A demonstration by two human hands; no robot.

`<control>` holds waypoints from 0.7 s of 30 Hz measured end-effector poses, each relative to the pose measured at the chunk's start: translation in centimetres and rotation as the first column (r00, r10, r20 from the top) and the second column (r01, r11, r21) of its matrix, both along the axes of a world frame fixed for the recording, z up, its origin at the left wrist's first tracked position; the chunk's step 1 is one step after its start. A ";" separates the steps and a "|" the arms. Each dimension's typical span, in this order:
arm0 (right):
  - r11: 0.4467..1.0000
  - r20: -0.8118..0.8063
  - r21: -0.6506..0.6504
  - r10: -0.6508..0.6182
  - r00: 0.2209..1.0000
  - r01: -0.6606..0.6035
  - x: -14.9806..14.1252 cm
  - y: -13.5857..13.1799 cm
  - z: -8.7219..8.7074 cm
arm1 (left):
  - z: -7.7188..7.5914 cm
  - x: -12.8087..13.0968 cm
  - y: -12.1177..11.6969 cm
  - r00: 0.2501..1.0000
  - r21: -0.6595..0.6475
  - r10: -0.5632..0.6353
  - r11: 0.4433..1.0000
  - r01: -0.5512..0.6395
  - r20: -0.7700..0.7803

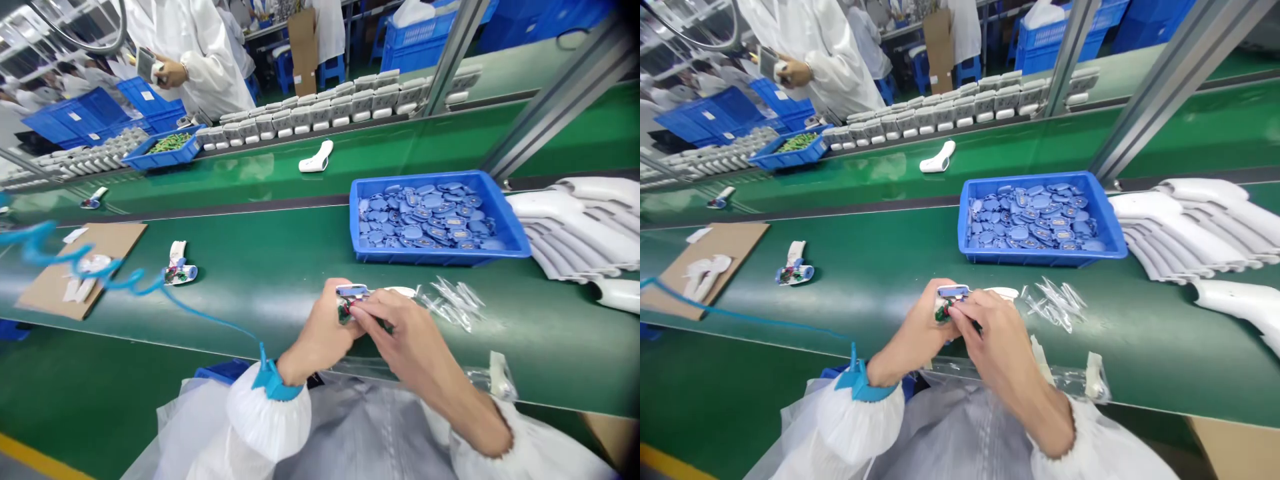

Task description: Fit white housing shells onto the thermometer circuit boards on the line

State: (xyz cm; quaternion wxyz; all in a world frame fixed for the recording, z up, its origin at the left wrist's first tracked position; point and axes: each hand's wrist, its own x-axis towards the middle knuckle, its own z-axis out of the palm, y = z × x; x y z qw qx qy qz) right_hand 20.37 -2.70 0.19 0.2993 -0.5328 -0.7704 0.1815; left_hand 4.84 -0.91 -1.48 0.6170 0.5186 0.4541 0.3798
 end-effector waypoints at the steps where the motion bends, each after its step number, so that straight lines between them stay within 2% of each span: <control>1: 0.999 -0.059 -0.040 0.033 0.998 -0.035 0.9 0.2 0.7 | 0.0 -0.3 0.1 0.999 -0.051 0.019 0.999 -0.017 0.026; 2: 0.998 -0.111 -0.062 0.023 0.994 -0.030 2.0 0.3 1.4 | 0.0 -0.6 0.3 0.998 -0.109 0.044 0.993 -0.039 0.052; 4: 0.994 -0.142 -0.048 -0.102 0.985 0.097 5.0 0.1 2.4 | 0.3 -1.4 0.6 0.989 -0.210 0.118 0.973 -0.097 0.091; 6: 0.973 -0.047 -0.002 -0.230 0.972 0.230 7.8 -0.9 2.3 | 0.6 -2.1 1.0 0.974 -0.268 0.200 0.949 -0.166 0.106; 7: 0.969 0.024 0.012 -0.246 0.969 0.246 8.9 -1.7 1.8 | 0.8 -2.5 1.1 0.966 -0.286 0.235 0.938 -0.195 0.111; 10: 0.994 0.190 0.036 -0.107 0.976 0.102 10.0 -4.6 -1.1 | 1.2 -3.4 1.3 0.952 -0.294 0.284 0.925 -0.241 0.113; 12: 0.993 0.253 0.120 -0.037 0.967 0.007 9.4 -6.1 -2.7 | 1.2 -3.7 1.3 0.952 -0.293 0.284 0.925 -0.242 0.112; 14: 0.972 0.274 0.234 -0.087 0.958 0.022 9.0 -6.4 -3.4 | 1.3 -3.9 1.1 0.956 -0.294 0.276 0.926 -0.238 0.095; 15: 0.950 0.267 0.296 -0.182 0.946 0.099 9.2 -6.1 -3.4 | 1.3 -3.9 1.0 0.960 -0.292 0.265 0.928 -0.230 0.085; 17: 0.866 0.296 0.410 -0.423 0.856 0.287 10.2 -4.8 -3.3 | 1.5 -3.8 0.8 0.974 -0.280 0.213 0.942 -0.184 0.077; 18: 0.825 0.337 0.451 -0.510 0.791 0.340 11.1 -4.0 -3.3 | 1.5 -3.6 0.7 0.980 -0.271 0.180 0.951 -0.152 0.084; 19: 0.808 0.393 0.473 -0.551 0.736 0.352 12.1 -3.4 -3.3 | 1.6 -3.4 0.6 0.984 -0.258 0.151 0.958 -0.122 0.096; 21: 0.848 0.511 0.445 -0.503 0.697 0.286 14.0 -2.7 -3.3 | 1.6 -2.8 0.6 0.987 -0.233 0.101 0.970 -0.071 0.121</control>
